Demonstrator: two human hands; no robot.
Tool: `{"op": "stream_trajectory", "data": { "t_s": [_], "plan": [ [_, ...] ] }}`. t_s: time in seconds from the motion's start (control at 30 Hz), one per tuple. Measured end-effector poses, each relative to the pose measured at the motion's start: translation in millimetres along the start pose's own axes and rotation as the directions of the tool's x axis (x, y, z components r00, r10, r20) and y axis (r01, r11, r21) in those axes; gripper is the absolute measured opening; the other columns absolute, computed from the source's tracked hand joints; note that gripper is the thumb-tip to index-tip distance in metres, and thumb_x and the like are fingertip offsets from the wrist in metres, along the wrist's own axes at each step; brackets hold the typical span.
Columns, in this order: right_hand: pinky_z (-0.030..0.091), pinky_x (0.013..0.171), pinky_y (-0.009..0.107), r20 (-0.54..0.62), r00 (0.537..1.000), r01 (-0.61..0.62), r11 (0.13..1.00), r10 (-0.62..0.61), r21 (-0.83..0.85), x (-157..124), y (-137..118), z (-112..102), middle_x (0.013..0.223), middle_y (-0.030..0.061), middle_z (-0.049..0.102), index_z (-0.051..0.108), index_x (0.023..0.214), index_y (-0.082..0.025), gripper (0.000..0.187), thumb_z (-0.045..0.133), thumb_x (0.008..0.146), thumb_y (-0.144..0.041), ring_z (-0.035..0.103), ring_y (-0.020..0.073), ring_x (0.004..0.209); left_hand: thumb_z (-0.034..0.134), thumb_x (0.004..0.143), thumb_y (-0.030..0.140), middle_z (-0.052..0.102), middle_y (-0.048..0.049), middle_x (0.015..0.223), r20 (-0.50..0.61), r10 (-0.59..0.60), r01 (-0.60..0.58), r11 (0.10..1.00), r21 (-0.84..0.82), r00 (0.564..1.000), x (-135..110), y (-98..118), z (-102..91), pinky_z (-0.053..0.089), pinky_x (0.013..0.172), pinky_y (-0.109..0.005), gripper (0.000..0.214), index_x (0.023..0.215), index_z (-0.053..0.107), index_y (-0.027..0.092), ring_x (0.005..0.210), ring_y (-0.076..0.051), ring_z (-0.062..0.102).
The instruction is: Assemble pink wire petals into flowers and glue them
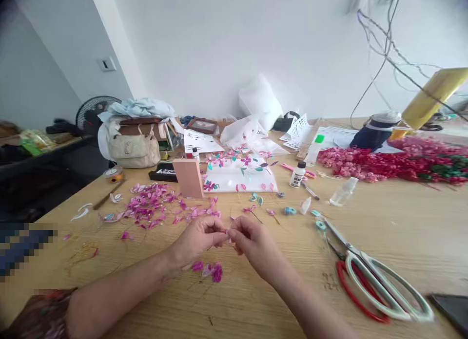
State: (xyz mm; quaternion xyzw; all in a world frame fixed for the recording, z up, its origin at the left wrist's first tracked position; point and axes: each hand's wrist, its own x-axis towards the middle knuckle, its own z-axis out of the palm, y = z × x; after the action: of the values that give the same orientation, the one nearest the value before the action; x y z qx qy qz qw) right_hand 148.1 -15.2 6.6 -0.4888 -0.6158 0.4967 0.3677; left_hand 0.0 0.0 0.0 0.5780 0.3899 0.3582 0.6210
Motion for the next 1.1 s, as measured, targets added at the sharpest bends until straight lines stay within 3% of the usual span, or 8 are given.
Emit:
{"op": "stream_trajectory", "data": {
  "t_s": [0.4,0.6,0.7,0.83,1.1],
  "plan": [
    [0.03,0.047,0.024,-0.075,0.994,0.074,0.996,-0.077,-0.047,-2.6,3.7,-2.5,0.052,-0.0045,0.042,0.042,0.059,-0.02,0.023,0.051,0.074,-0.035,0.038,0.0103,0.049,0.065,0.062,0.02,0.054,0.0015,0.057,0.01,-0.049,0.05,0.996,-0.078,0.999,-2.4,4.9,1.7,0.033,0.056,-0.021,0.009,0.066,0.064,0.011,0.055,-0.007,0.042],
    [0.035,0.048,0.024,-0.076,0.997,0.018,0.997,-0.013,0.07,-1.3,3.5,-1.8,0.053,-0.0037,0.047,0.047,0.061,-0.019,0.027,0.054,0.072,-0.043,0.043,0.0102,0.048,0.068,0.059,0.02,0.053,0.0023,0.057,-0.029,-0.052,0.048,0.991,-0.124,0.998,-1.7,7.7,0.7,0.033,0.055,-0.021,0.01,0.062,0.062,0.012,0.054,-0.007,0.043],
    [0.037,0.049,0.025,-0.07,0.998,-0.006,0.999,0.01,0.054,0.5,2.2,-7.3,0.049,-0.0033,0.048,0.051,0.062,-0.018,0.025,0.052,0.073,-0.041,0.045,0.0105,0.047,0.07,0.059,0.022,0.054,0.0018,0.057,-0.041,-0.045,0.039,0.99,-0.134,0.998,-0.9,8.7,-1.1,0.034,0.056,-0.022,0.013,0.063,0.062,0.012,0.054,-0.007,0.045],
    [0.038,0.048,0.024,-0.145,0.989,-0.035,0.999,0.041,0.039,-0.7,-6.5,-17.6,0.055,-0.0026,0.051,0.054,0.067,-0.018,0.019,0.055,0.068,-0.037,0.046,0.0103,0.049,0.074,0.055,0.029,0.054,0.0016,0.058,-0.054,-0.051,0.042,0.985,-0.167,0.997,0.2,10.5,-2.2,0.035,0.056,-0.022,0.022,0.061,0.062,0.011,0.054,-0.008,0.048],
    [0.036,0.047,0.023,-0.052,0.999,-0.02,0.981,0.01,-0.195,2.2,-11.5,-13.1,0.057,-0.0033,0.046,0.051,0.067,-0.019,0.017,0.052,0.073,-0.034,0.043,0.0105,0.051,0.074,0.054,0.029,0.053,0.0023,0.054,-0.04,-0.042,0.035,0.988,-0.149,0.998,0.3,9.1,-1.1,0.034,0.054,-0.022,0.023,0.062,0.062,0.012,0.053,-0.007,0.046]
  ]
}}
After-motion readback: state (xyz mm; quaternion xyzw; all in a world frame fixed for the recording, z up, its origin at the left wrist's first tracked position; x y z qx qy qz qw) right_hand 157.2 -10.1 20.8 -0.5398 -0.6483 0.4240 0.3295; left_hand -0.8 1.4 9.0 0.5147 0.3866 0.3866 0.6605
